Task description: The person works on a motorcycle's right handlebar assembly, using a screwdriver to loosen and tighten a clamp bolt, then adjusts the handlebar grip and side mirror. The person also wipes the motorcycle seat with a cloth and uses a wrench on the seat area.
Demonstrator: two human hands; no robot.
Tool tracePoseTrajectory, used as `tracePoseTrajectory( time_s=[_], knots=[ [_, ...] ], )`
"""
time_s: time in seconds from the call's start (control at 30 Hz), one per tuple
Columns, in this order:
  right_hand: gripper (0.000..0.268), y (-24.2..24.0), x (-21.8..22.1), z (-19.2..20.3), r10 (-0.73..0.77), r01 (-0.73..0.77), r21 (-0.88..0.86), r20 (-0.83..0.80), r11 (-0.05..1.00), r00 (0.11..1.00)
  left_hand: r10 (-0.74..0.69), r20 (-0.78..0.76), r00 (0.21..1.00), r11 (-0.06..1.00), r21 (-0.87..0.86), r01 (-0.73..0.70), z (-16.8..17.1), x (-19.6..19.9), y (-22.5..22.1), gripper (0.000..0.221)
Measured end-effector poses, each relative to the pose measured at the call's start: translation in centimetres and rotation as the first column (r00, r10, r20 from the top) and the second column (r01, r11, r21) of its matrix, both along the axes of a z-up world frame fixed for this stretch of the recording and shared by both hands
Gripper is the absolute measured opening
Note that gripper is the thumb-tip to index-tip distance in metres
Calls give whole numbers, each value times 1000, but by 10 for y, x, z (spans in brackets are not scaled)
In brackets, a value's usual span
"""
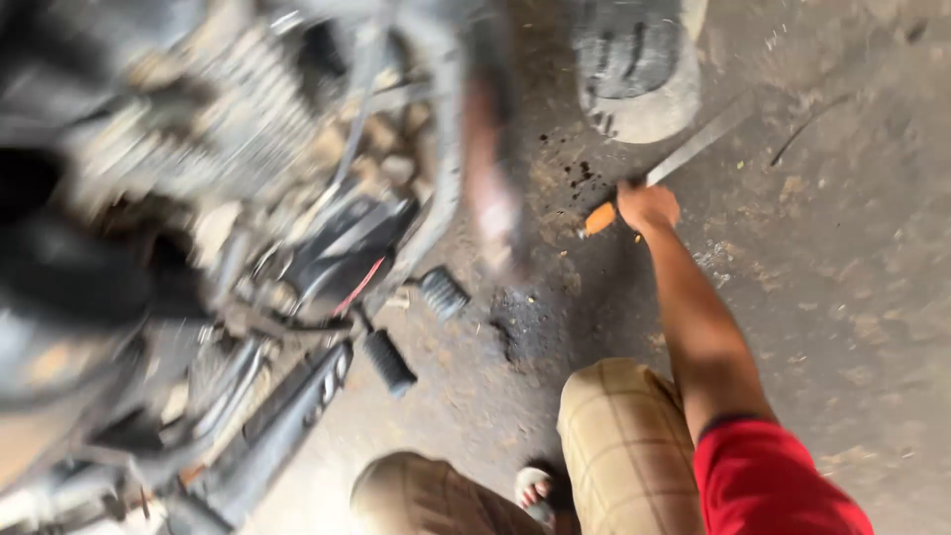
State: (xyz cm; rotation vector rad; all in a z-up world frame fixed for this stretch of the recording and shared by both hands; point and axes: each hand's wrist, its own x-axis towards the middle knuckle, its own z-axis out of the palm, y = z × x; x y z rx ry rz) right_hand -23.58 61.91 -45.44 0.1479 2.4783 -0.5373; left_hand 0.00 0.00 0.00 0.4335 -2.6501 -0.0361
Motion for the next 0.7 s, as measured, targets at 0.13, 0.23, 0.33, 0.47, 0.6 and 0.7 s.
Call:
tracePoseTrajectory(
  time_s=[0.13, 0.23, 0.33, 0.47, 0.6, 0.7],
  knots=[
    [58, 124, 103, -20, -252, 329, -582, 212, 744, 944, 149, -79, 986, 989, 26, -148, 29, 84, 18, 52],
    [40, 246, 176, 64, -426, 747, -615, 622, 252, 656, 249, -129, 960, 968, 48, -244, 92, 114, 37, 52],
    [31, 347, 207, 158, -107, 688, -723, 690, -63, 716, 352, -169, 921, 936, 82, -343, 172, 142, 63, 52],
    [19, 327, 206, 382, -156, 826, -505, 821, 251, 549, 521, -248, 817, 853, 107, -512, 270, 111, 174, 52],
    [28, 264, 204, 531, 281, 760, -478, 878, 441, 388, 601, -163, 783, 732, 506, -456, 317, 116, 334, 39],
    [32, 219, 242, 678, 553, 706, -535, 797, 463, 241, 504, 10, 863, 419, 871, -255, 423, 172, 463, 19]
  ],
)
